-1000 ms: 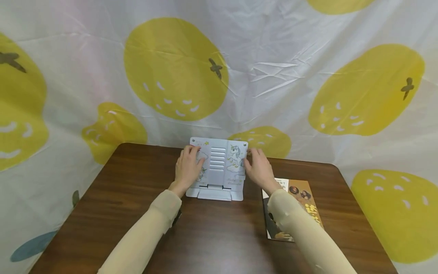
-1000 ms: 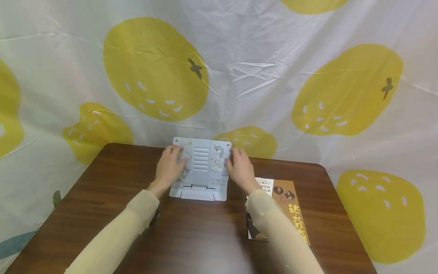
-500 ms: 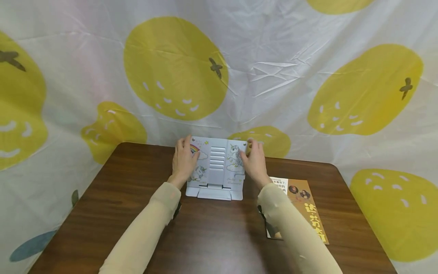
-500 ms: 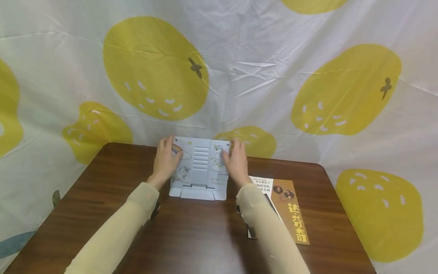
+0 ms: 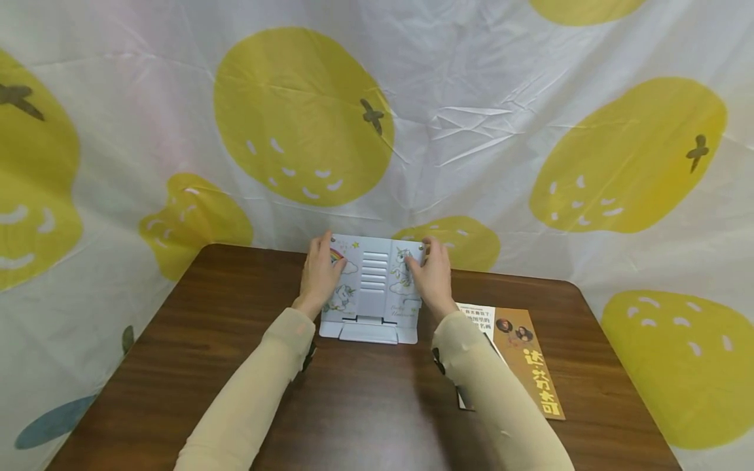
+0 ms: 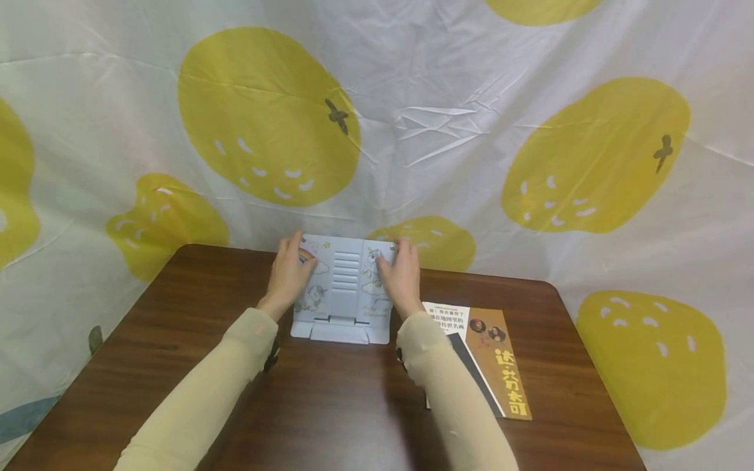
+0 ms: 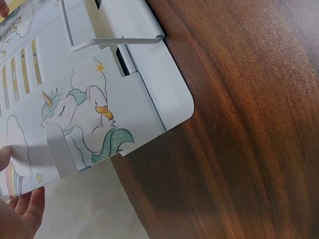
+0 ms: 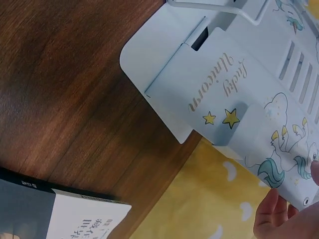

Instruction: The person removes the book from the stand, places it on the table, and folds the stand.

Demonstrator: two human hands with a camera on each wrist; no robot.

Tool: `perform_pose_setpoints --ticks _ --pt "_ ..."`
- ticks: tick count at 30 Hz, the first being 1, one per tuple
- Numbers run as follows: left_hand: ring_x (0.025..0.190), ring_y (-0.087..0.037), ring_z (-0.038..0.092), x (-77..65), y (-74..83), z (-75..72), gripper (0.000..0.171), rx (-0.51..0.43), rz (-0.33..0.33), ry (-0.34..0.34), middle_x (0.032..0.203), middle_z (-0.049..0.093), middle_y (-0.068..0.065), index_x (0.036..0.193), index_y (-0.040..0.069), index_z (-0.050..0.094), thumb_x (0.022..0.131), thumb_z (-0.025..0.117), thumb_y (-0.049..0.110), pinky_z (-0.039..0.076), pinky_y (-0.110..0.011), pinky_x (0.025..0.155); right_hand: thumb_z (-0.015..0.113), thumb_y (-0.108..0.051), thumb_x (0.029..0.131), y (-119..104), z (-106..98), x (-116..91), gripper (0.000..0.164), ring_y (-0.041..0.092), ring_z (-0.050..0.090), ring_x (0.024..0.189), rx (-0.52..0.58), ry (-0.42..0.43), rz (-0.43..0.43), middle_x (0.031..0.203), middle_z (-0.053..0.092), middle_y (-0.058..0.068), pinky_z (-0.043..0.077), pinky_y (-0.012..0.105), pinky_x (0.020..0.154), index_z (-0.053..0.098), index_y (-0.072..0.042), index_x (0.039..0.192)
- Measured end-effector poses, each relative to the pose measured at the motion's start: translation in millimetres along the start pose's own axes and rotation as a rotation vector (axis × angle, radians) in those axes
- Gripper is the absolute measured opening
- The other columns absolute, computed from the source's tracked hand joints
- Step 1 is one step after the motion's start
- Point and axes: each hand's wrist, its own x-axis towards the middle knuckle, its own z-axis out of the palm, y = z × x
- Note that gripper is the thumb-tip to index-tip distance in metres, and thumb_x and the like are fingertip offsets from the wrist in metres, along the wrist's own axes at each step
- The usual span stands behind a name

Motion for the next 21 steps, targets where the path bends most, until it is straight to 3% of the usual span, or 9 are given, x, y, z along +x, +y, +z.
perform_pose_setpoints --ticks 21 --pt "0.107 -0.036 0.055 -0.5 4.4 -4.1 0.065 -0.004 -0.022 -0.015 0.129 0.046 -0.019 0.148 0.007 0.037 0.091 0.070 0.014 0.048 -0.049 0.089 0.074 -0.010 0.086 1.5 1.6 0.0 0.051 0.030 0.052 0.089 0.044 -0.001 0.021 0.104 0.053 0.017 0.046 0.040 0.077 0.050 0.001 0.130"
